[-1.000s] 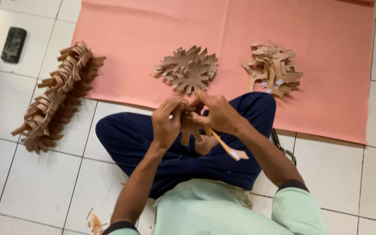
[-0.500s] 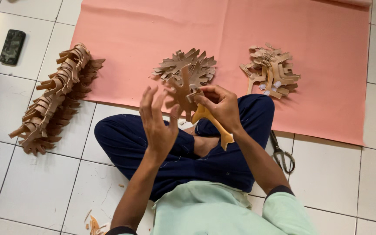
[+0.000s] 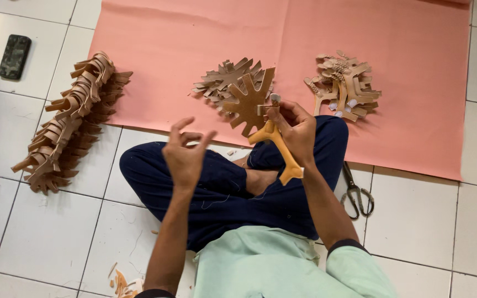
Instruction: The person sits on the floor and assembles small wooden craft parts by hand. They repeatedly pick up a star-shaped piece and a Y-shaped piece, interlock them, and place the assembled unit into a growing stack.
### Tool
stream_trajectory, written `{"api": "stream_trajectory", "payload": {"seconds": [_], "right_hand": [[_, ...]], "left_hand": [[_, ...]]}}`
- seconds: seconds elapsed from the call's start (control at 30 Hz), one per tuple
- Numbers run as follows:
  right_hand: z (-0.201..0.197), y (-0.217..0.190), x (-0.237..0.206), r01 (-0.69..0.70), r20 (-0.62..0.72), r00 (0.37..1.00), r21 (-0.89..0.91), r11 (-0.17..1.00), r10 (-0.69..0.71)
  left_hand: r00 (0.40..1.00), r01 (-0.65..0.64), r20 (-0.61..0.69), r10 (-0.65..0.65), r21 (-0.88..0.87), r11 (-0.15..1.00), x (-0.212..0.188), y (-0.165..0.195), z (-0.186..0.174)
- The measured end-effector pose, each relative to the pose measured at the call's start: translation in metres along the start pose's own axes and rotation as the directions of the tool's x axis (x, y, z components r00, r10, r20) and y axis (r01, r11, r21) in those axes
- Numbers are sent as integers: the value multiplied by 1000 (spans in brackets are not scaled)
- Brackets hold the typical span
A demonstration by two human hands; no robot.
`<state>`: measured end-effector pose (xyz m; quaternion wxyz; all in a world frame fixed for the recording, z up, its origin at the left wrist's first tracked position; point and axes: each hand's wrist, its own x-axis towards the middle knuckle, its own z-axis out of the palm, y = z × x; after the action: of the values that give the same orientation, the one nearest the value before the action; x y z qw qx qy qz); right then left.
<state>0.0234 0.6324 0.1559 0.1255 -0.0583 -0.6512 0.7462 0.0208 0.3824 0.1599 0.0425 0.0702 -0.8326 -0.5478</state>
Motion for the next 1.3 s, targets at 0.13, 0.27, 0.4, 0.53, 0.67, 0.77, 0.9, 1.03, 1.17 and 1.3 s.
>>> {"api": "stream_trajectory", "payload": {"seconds": [0.13,0.27,0.4,0.53,0.67,0.77,0.9,1.03,1.17,1.3], "right_hand": [[11,0,-2,-24,-3,1000,97,995,24],[17,-4,0,-41,-56,997,151,988,50],[17,12,-3,-126,-38,990,218,968,137],[16,49,7,-193,-13,979,282,940,205],[9,68,21,-275,98,961,475,836,260],[5,62,17,-421,262,904,673,607,337],[11,48,-1,-399,206,916,540,741,343],[19,42,-11,-251,221,958,342,906,182],[20,40,-13,-216,205,965,260,941,165],[20,39,-15,-152,178,975,113,982,130]], "left_hand": [[978,-208,-64,199,-178,962,-30,4,49],[638,-739,44,769,318,595,-50,10,70],[420,-902,182,889,189,388,-46,16,62],[465,-864,239,852,-89,496,-42,17,56],[916,-199,225,332,-463,864,-45,10,64],[967,-40,215,133,-390,920,-26,-1,61],[933,196,358,25,-569,799,-15,-8,54],[921,201,388,28,-537,819,-15,0,51],[911,242,411,7,-551,798,-18,13,50],[921,223,389,32,-590,776,-22,18,50]]}}
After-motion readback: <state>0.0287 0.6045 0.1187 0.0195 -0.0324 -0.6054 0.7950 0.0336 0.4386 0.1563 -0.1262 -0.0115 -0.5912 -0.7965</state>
